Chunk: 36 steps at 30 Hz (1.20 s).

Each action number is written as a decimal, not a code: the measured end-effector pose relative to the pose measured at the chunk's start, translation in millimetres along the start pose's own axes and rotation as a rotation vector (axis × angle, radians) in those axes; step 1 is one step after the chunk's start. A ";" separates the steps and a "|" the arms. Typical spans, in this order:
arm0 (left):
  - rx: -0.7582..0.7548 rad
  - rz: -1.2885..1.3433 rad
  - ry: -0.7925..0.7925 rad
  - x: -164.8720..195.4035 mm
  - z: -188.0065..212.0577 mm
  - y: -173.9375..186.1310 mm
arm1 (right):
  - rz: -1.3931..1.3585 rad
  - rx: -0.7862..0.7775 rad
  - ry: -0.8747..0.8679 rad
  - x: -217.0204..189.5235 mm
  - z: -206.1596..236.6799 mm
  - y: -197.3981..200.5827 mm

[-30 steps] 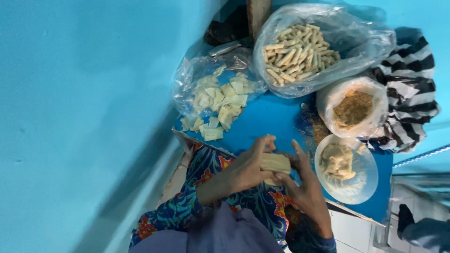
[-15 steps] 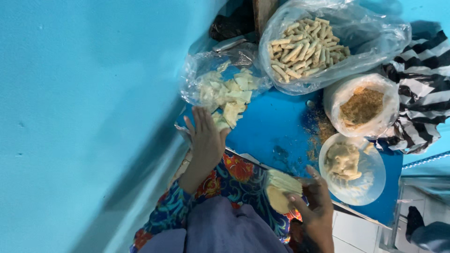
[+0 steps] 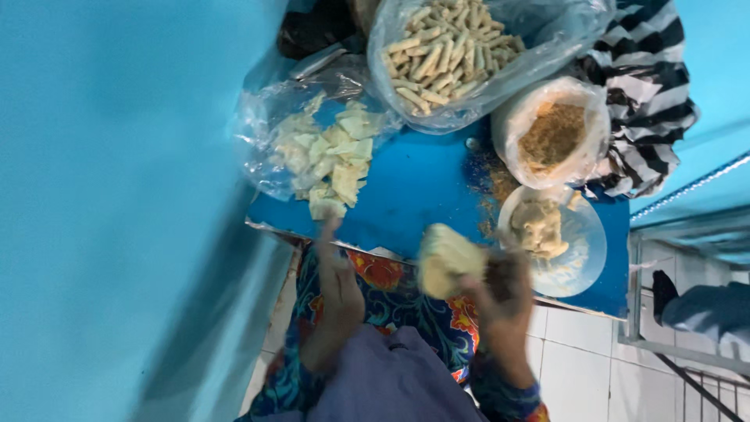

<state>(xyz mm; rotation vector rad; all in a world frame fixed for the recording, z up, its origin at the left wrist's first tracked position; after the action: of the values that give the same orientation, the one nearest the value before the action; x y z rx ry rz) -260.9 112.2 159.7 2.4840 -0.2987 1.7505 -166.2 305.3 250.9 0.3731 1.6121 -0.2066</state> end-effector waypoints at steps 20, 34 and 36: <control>-0.426 0.873 0.190 26.6 -13.5 -22.5 | 0.683 -0.345 0.454 14.9 5.1 -45.8; -0.182 0.984 0.128 -3.1 -6.5 33.3 | 1.134 -0.079 0.382 -26.5 -63.6 -14.4; -0.130 0.929 0.116 -6.1 -4.1 45.1 | 0.900 -0.353 0.176 -30.9 -57.4 -25.0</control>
<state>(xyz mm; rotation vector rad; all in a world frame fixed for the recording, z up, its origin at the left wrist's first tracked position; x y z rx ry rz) -276.1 69.6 153.5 2.2641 -1.6989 1.9966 -227.5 298.9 283.9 0.8094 1.4648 0.7997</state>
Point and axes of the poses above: each hand's wrist, its own z-axis away from the middle knuckle, its own y-axis out of the back of the hand, x = y × z, the point moved 1 cm from there along -z, towards the middle knuckle, and after that the axes turned 9 degrees about -x, right-handed, at the moved point
